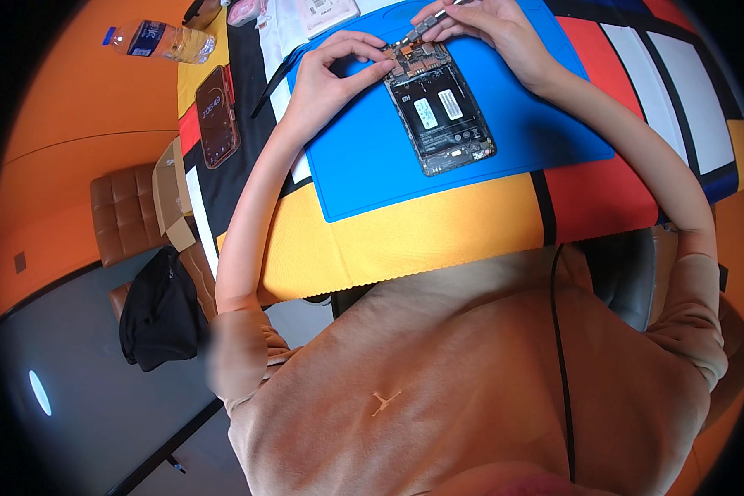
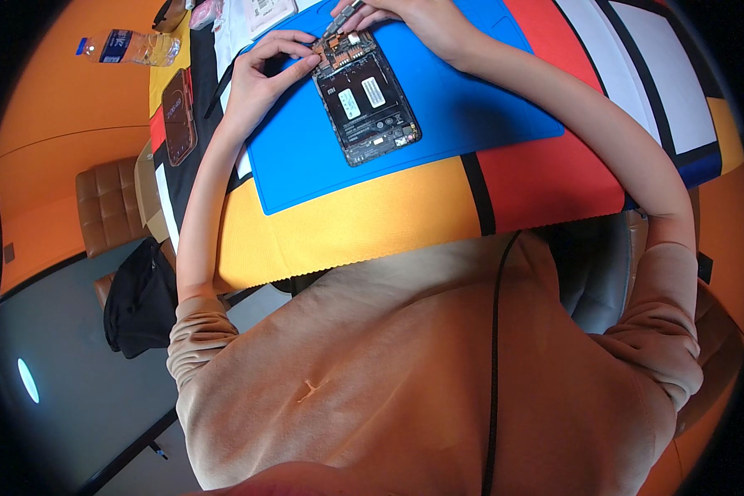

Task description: The person uses a screwdriver to remove screws from a disassembled smartphone motherboard, then places the back cover over the device and secures it with screws. The person handles the phone, motherboard, and back cover during the process.

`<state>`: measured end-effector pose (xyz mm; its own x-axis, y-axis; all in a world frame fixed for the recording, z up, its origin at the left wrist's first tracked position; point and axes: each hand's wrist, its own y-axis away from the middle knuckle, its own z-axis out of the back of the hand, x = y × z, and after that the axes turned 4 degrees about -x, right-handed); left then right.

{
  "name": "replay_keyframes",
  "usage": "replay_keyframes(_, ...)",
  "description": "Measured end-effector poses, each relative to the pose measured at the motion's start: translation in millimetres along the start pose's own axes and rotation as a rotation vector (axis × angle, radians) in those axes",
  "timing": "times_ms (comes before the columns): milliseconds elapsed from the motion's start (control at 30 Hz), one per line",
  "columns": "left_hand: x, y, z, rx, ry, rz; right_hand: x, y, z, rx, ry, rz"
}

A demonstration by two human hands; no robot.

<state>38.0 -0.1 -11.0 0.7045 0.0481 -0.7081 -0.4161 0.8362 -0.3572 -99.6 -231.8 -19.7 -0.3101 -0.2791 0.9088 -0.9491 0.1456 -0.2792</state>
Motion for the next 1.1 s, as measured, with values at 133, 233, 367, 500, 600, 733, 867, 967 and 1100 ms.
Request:
replay_keyframes(133,1,-1,-1,-0.024,-0.020,-0.030,-1,0,-1,-0.007,0.021,0.018)
replay_keyframes(233,1,0,-1,-0.022,-0.008,-0.019,-1,0,-1,-0.016,0.032,0.025)
replay_keyframes(367,1,0,-1,-0.019,0.008,-0.023,-1,1,-3,-0.015,0.036,0.046)
replay_keyframes(500,1,-1,-1,-0.013,-0.003,-0.027,2,3,-7,-0.008,0.021,0.096)
replay_keyframes(600,1,-1,0,-0.006,-0.014,-0.017,11,4,-11,-0.078,0.072,0.171)
replay_keyframes(733,2,-1,0,0.000,-0.007,-0.013,29,17,-16,-0.140,0.233,0.225)
replay_keyframes(867,2,-1,0,-0.003,-0.001,-0.025,30,36,-23,-0.086,0.367,0.324)
replay_keyframes(967,3,-1,0,0.000,-0.016,-0.028,25,45,-22,-0.037,0.593,0.436)
replay_keyframes(1100,4,-1,0,0.004,-0.012,-0.038,17,48,-20,-0.057,0.554,0.469)
